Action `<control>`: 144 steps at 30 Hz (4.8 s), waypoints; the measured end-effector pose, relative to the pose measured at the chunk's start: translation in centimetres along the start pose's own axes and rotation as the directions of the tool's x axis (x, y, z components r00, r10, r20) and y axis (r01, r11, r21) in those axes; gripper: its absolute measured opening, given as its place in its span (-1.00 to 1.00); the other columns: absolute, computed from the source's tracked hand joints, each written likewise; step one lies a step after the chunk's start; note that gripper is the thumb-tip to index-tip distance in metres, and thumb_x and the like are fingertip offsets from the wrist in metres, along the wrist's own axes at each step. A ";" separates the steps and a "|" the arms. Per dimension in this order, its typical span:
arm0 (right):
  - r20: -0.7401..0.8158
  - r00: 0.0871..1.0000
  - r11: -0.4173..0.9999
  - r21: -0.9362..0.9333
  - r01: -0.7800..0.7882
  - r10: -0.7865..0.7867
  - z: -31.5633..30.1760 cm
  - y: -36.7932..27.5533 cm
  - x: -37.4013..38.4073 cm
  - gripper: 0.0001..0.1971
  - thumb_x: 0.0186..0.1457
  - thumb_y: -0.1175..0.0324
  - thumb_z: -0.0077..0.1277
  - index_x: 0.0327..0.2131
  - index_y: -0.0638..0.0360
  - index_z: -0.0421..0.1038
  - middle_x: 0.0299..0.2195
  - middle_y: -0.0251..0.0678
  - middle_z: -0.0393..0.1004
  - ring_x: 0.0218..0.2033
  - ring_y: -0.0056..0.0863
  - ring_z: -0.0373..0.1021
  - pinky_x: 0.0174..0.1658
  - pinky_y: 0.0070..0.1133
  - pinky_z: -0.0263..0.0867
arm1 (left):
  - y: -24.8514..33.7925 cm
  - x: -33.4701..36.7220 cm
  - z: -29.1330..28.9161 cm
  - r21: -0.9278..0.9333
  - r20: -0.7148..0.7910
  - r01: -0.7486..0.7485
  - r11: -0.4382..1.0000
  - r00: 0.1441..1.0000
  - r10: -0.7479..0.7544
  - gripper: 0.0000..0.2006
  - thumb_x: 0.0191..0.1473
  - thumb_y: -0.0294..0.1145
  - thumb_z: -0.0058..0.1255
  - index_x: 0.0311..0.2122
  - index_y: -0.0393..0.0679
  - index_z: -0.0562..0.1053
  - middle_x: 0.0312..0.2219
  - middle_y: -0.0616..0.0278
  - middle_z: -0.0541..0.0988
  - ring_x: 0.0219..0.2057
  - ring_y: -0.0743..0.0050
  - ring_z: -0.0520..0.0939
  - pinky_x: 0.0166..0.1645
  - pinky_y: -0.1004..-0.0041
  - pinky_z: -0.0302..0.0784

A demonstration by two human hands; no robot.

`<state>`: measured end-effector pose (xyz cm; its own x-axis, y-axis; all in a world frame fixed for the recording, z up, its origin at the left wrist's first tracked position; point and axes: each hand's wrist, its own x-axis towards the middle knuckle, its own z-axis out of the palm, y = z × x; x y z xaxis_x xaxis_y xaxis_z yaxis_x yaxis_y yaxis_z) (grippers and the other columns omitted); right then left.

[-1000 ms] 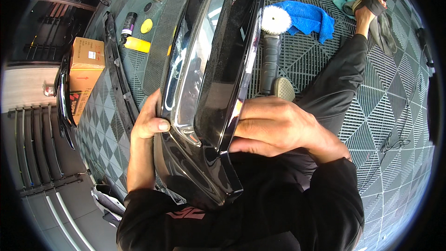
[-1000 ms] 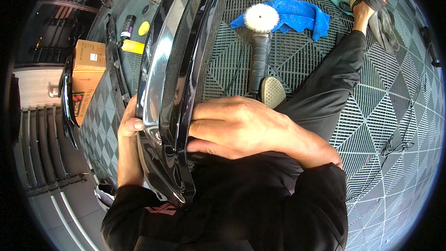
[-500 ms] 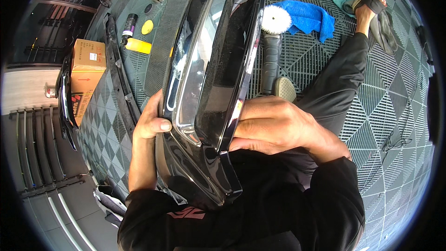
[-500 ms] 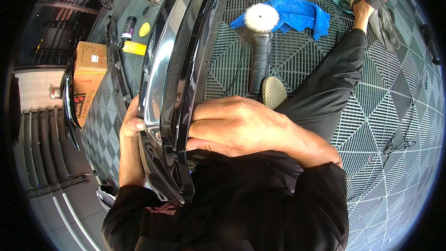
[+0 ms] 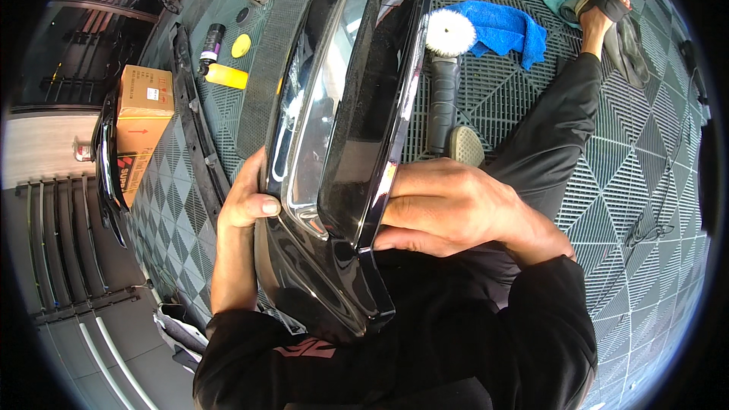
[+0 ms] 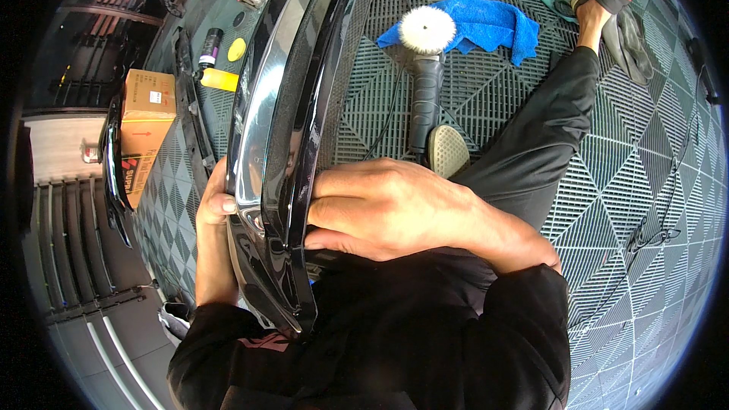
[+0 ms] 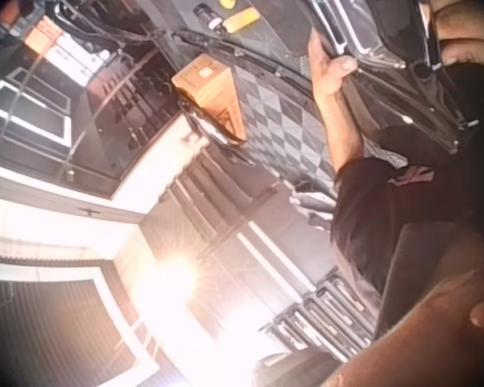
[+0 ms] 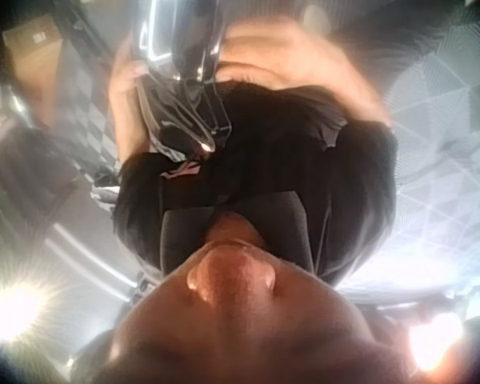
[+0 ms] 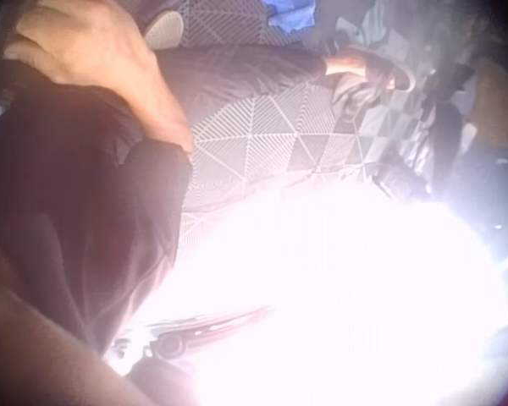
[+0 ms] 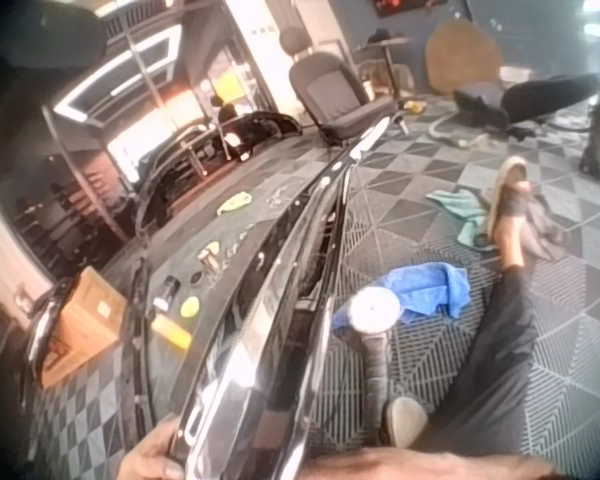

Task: The person sits on the floor and polishes a black car bumper using a rotary polisher and polishing compound. They apply the compound, operate the polisher on the surface, and inspect the edges by hand.

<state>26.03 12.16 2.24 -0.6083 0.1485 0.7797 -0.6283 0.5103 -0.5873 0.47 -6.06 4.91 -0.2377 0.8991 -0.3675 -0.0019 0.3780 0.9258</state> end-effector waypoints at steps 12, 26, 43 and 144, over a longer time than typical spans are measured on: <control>-0.075 0.996 0.999 0.023 0.050 -0.048 1.1 0.8 -0.5 -0.78 -0.05 0.38 0.26 -0.36 0.29 0.47 -0.43 -0.26 0.43 -0.53 -0.29 0.43 -0.51 -0.44 0.38 | 0.1 0.3 0.3 -0.003 -0.002 -0.013 1.000 1.000 0.013 0.12 -0.42 0.07 0.36 0.20 -0.50 0.17 0.01 0.06 0.45 0.00 0.38 0.48 0.14 0.49 0.32; -0.049 0.999 0.995 -0.095 0.009 -0.013 1.0 0.9 -0.7 -0.84 -0.06 0.45 0.21 -0.40 0.27 0.44 -0.46 -0.27 0.37 -0.52 -0.32 0.40 -0.51 -0.45 0.36 | 0.4 0.4 0.2 -0.026 0.022 -0.039 0.999 0.999 0.040 0.09 -0.38 0.06 0.35 0.20 -0.48 0.17 -0.03 0.09 0.47 -0.06 0.42 0.51 0.06 0.50 0.39; -0.082 0.941 0.910 0.295 -0.291 0.328 0.5 -0.3 -1.3 -0.83 -0.08 0.53 0.26 -0.37 0.32 0.51 -0.48 -0.28 0.47 -0.55 -0.53 0.45 -0.52 -0.63 0.34 | 0.1 0.6 0.7 -0.032 0.025 -0.042 0.999 0.999 0.043 0.11 -0.41 0.08 0.36 0.19 -0.50 0.17 0.02 0.08 0.44 0.01 0.37 0.47 0.16 0.48 0.28; 0.655 0.634 0.768 0.127 -0.628 0.410 21.8 5.2 -1.1 -0.63 0.11 0.42 -0.02 0.01 0.29 0.39 0.00 0.01 0.43 0.03 -0.13 0.35 0.10 -0.36 0.26 | 0.8 -8.2 -15.4 0.431 -0.458 -0.146 0.891 0.815 0.355 -0.26 -0.16 -0.11 0.18 0.14 -0.32 0.34 -0.27 0.19 0.58 -0.19 0.48 0.53 -0.01 0.49 0.38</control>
<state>12.85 -3.78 -6.42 -0.9614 -0.2517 0.1111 -0.1618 0.1906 -0.9682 -12.51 -16.56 10.04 -0.6395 0.7656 0.0696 0.4513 0.3005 0.8403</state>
